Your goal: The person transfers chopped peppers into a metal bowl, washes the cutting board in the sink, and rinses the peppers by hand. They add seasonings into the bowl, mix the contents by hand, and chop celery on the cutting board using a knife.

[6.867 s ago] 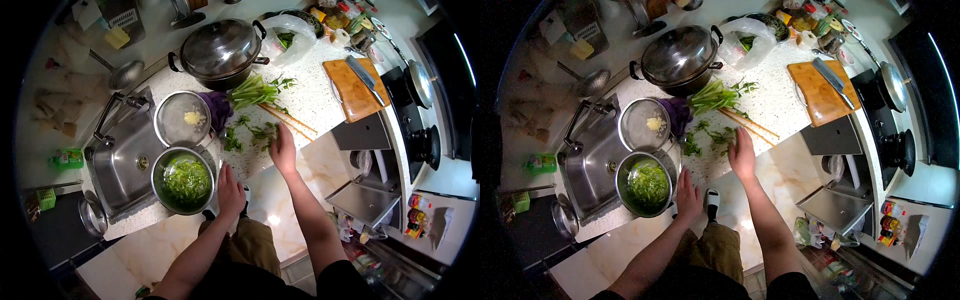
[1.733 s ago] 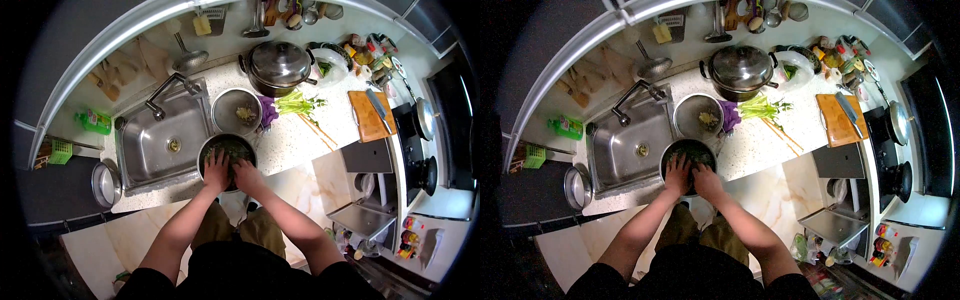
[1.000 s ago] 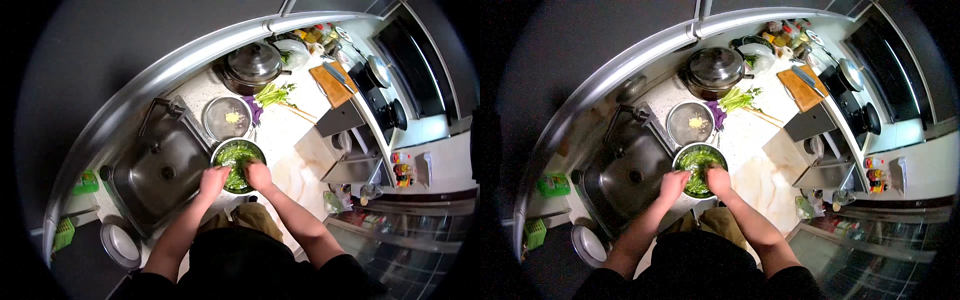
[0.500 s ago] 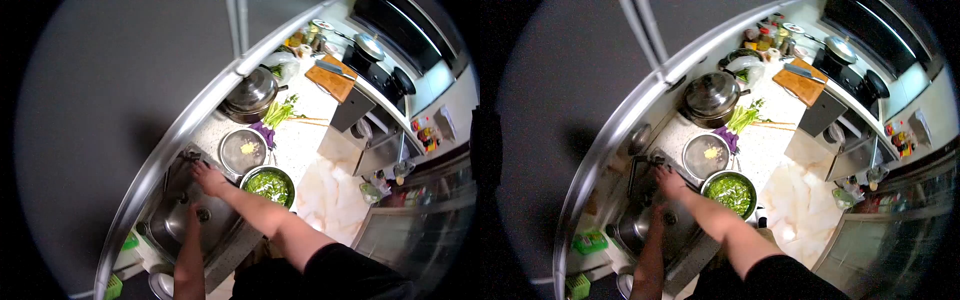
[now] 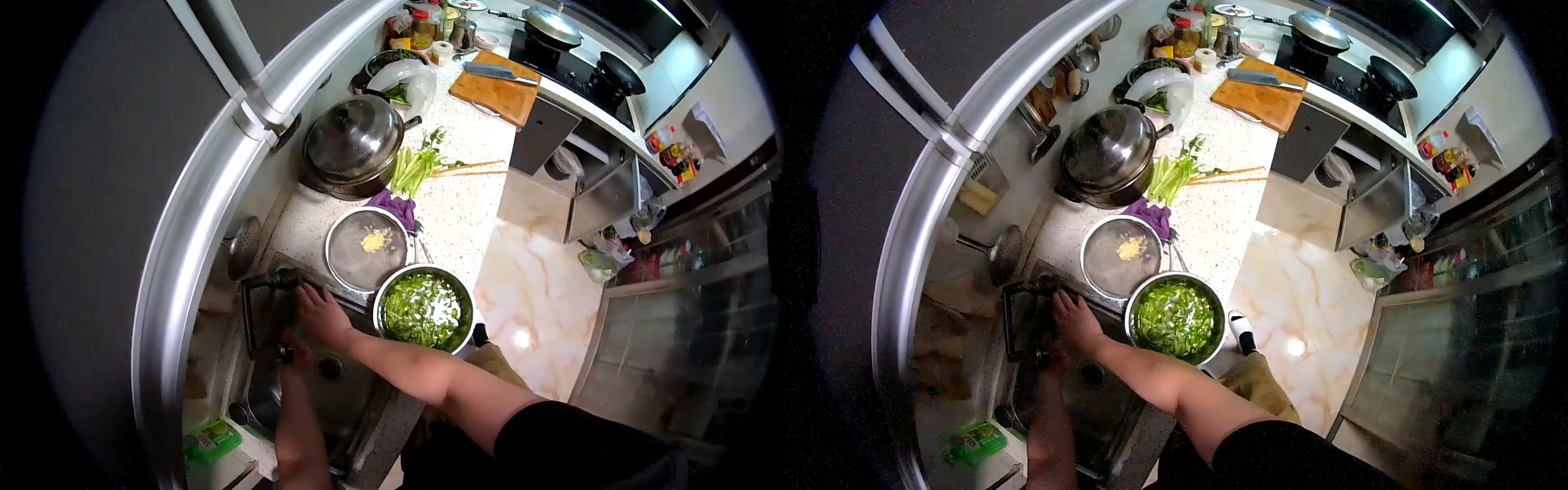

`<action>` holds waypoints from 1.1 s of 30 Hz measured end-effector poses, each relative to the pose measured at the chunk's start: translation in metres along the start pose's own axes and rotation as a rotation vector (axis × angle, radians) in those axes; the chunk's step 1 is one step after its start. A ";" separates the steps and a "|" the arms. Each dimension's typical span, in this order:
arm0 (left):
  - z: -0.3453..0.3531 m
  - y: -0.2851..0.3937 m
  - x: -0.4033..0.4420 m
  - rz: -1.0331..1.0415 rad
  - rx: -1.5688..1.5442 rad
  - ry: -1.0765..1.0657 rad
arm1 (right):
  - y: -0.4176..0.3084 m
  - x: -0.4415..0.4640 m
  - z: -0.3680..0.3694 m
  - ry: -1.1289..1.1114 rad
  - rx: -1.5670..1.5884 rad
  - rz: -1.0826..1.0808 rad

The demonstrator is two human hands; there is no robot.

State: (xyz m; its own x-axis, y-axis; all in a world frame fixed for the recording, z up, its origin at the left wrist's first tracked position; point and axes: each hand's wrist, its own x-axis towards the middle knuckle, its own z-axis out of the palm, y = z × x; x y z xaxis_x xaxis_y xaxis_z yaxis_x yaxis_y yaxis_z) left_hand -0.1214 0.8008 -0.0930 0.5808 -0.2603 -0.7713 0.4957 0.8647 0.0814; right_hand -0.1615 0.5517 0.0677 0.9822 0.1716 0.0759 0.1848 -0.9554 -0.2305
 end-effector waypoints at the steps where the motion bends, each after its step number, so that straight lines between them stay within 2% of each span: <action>1: 0.005 -0.006 -0.001 0.036 0.214 0.015 | -0.004 -0.002 0.021 -0.004 0.006 0.004; 3: 0.016 -0.027 -0.009 0.140 0.704 0.049 | -0.015 0.000 0.059 -0.125 0.641 0.169; 5: 0.025 -0.051 -0.022 0.232 1.088 0.079 | -0.038 0.001 0.073 -0.440 0.927 0.386; 6: 0.021 -0.062 -0.032 0.287 1.156 0.053 | -0.049 0.000 0.081 -0.433 0.937 0.376; 7: 0.017 -0.073 -0.040 0.336 1.174 0.024 | -0.060 -0.001 0.088 -0.427 0.969 0.399; 9: -0.009 -0.084 -0.057 0.507 1.009 -0.128 | -0.076 0.004 0.104 -0.415 1.008 0.404; 12: -0.042 -0.061 -0.058 0.681 0.840 -0.291 | -0.090 0.013 0.130 -0.449 1.015 0.394; 13: -0.053 -0.045 -0.057 0.656 1.109 -0.108 | -0.091 0.014 0.135 -0.473 1.009 0.389; 15: -0.072 -0.030 -0.052 0.595 1.372 0.097 | -0.095 0.014 0.142 -0.546 0.964 0.332; 17: -0.065 -0.027 -0.032 0.431 0.773 0.049 | -0.089 0.014 0.136 -0.618 0.901 0.245; 18: -0.066 -0.021 -0.026 0.422 0.773 0.052 | -0.082 0.014 0.123 -0.638 0.881 0.204; 20: -0.060 -0.011 -0.014 0.534 1.614 0.014 | -0.062 0.011 0.096 -0.587 0.896 0.217; 22: -0.052 0.005 0.009 0.602 2.459 -0.046 | -0.045 0.001 0.062 0.003 1.110 0.486; 23: -0.049 0.015 0.020 0.671 2.871 -0.093 | -0.039 0.008 0.057 0.004 1.100 0.487; 24: -0.045 0.012 0.021 0.684 2.982 -0.084 | -0.040 0.020 0.055 0.308 1.053 0.506; 25: -0.041 0.005 0.021 0.697 2.935 -0.033 | -0.042 0.028 0.053 0.610 0.994 0.524; 26: -0.039 -0.002 0.017 0.725 2.822 0.034 | -0.042 0.036 0.049 0.612 0.994 0.530; 28: -0.037 -0.020 0.006 0.829 2.296 0.139 | -0.046 0.048 0.042 0.251 1.196 0.577; 30: -0.040 -0.029 -0.007 0.881 1.843 0.146 | -0.045 0.043 0.034 0.235 1.303 0.561; 32: -0.050 -0.021 -0.018 0.855 1.841 0.111 | -0.038 0.028 0.019 0.170 1.502 0.403; 33: -0.054 -0.013 -0.022 0.829 2.100 0.077 | -0.038 0.029 0.058 0.285 1.629 0.422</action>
State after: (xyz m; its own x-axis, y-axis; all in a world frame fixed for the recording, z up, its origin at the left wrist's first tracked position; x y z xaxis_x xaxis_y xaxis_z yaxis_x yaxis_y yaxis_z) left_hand -0.1757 0.8189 -0.1113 0.9611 -0.1412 -0.2374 0.0283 -0.8046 0.5931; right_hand -0.1385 0.6070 0.0228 0.9651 -0.2278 -0.1293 -0.0494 0.3266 -0.9439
